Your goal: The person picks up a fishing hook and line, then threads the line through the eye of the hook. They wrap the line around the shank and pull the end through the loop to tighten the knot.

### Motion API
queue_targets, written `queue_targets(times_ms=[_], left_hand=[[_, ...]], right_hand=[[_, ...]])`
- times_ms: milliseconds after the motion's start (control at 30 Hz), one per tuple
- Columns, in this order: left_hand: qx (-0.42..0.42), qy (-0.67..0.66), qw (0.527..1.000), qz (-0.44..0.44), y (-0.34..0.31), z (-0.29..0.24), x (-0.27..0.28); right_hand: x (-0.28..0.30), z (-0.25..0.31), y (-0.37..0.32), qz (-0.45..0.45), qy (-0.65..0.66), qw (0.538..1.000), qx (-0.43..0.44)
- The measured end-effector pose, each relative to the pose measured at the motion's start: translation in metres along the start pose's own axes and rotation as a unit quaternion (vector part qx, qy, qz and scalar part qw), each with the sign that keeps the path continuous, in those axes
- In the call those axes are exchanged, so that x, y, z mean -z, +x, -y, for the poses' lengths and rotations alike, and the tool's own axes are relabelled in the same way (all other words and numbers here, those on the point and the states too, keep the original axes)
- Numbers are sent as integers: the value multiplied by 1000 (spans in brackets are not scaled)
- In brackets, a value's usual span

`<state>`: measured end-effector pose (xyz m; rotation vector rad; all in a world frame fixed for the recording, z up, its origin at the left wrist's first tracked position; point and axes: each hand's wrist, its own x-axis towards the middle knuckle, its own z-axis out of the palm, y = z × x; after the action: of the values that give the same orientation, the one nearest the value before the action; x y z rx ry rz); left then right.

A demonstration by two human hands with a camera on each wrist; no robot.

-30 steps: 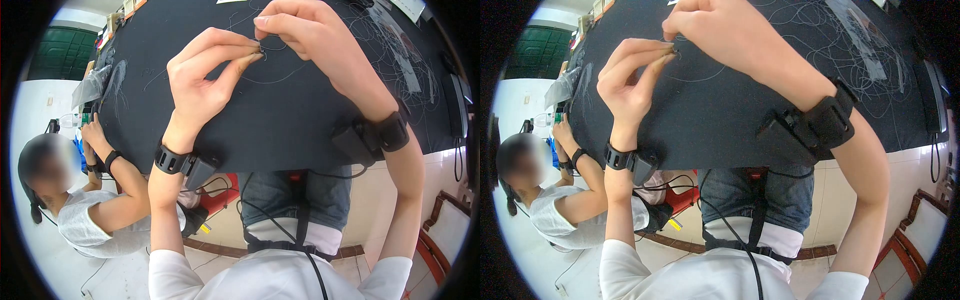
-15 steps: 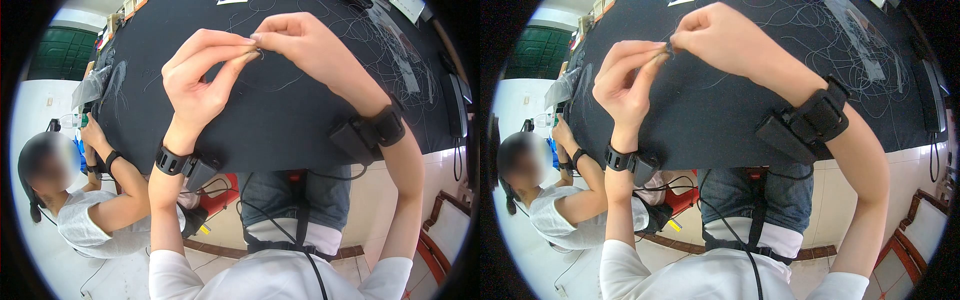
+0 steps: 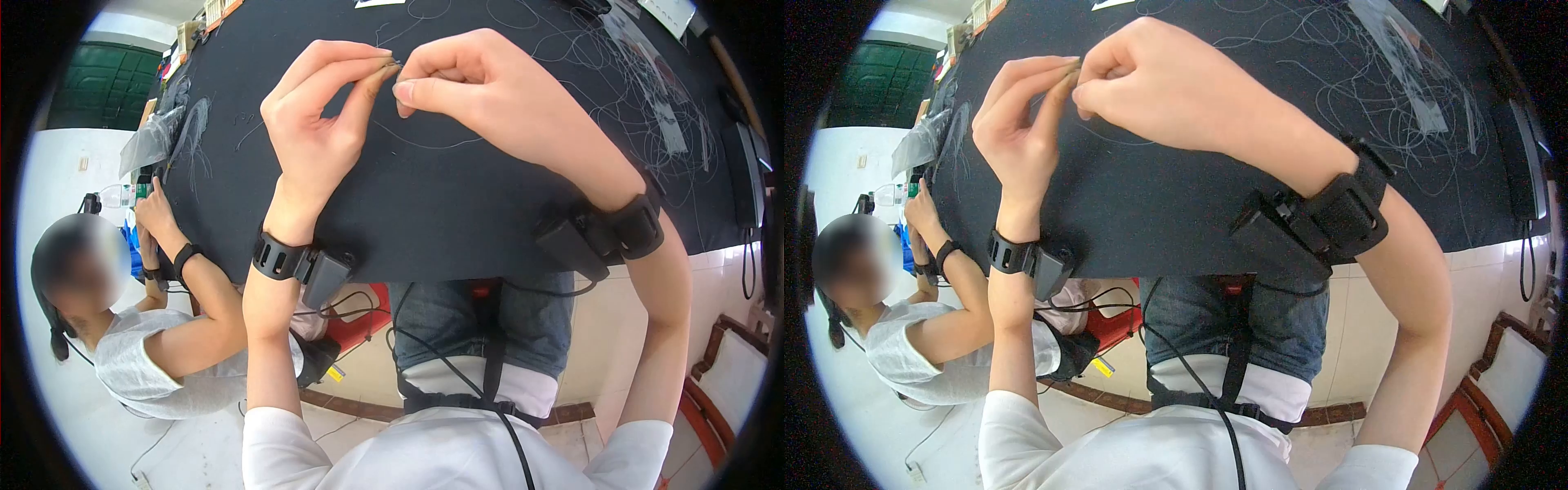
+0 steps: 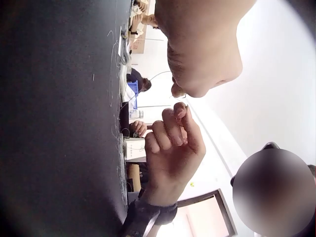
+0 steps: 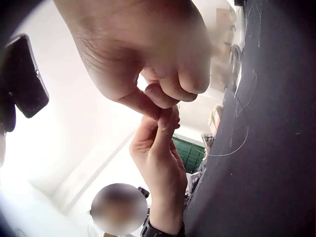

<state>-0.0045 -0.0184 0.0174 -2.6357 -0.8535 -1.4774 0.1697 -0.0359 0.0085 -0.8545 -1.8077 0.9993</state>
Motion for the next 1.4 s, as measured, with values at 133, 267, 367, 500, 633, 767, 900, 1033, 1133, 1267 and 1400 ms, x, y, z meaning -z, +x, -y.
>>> queue_targets(times_ms=[133,267,367,500,633,767,900,1033,1133,1267,1400], left_hand=[[-4,8,999,37,1,-6,3],[-22,-11,999,38,0,-1,1],[-15,-13,999,45,1,-6,2],[-6,-19,998,54,2,-11,1],[-10,-8,998,61,2,-12,2],[-17,-34,998,55,2,-11,0],[-21,-33,998,53,0,-10,-1],[-26,-35,998,54,0,-11,-1],[-33,-44,997,49,0,-9,-1],[-26,-47,997,46,-1,-11,-1],[-18,-66,997,33,-3,-10,-2]], right_hand=[[15,19,0,21,34,999,-31],[23,32,1,7,98,992,-75],[22,33,3,29,93,990,-102],[16,30,1,30,87,993,-72],[17,26,0,47,110,992,-50],[18,25,2,27,106,993,-51],[18,27,6,16,124,986,-114],[19,19,4,-4,150,986,-79],[20,19,5,-21,138,984,-106],[20,11,6,-28,137,983,-115],[18,6,3,-24,122,988,-95]])
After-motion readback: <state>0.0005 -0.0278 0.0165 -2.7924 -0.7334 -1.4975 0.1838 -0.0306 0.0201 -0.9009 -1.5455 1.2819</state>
